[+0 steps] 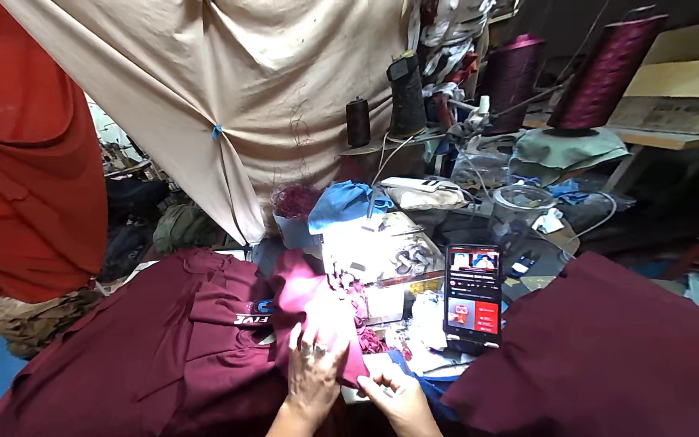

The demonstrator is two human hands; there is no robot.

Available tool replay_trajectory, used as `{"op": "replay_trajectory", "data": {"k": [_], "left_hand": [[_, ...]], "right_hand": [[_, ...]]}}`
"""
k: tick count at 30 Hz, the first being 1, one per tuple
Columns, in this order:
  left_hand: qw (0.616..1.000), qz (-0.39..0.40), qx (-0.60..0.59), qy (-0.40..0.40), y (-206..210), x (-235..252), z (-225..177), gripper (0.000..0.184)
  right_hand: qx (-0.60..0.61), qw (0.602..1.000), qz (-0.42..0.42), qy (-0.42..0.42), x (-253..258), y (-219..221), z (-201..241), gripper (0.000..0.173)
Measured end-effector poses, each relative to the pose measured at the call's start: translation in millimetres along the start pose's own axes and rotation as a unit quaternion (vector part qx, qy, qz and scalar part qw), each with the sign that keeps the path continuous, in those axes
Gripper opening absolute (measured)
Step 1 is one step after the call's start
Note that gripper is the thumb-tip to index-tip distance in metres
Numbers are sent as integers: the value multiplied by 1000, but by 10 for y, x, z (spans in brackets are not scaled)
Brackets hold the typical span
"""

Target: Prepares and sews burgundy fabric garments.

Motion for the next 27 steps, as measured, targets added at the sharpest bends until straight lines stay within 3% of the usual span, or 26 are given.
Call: {"op": "replay_trajectory", "data": {"k": [4,7,15,20,24,27], "left_hand": [[996,79,25,-26,1,232,-20,57],[997,70,26,-17,35,223,0,56],[999,34,-2,2,64,364,169,33],[995,4,-94,-25,130,519,276,25],[994,49,-97,-23,165,591,317,27],[974,156,-146,-79,137,684,289,31]], "right_hand": [[-57,998,-10,-20,-47,24,-131,14],[-53,998,-26,-22,-40,39,-87,15],[-40,998,-41,7,711,118,49,12],[37,998,-39,32,1111,195,32,23],[45,997,-38,54,1172,218,39,23],[51,996,-37,66,1191,198,-37,27]]}}
Point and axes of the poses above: each hand's wrist, its own x-axis towards the middle knuckle, its own y-axis out of the palm, z = x × y, the point moved 1 cm from there along x, towards the middle knuckle, and after that the axes turned 5 degrees about x, right-handed, at the moved point
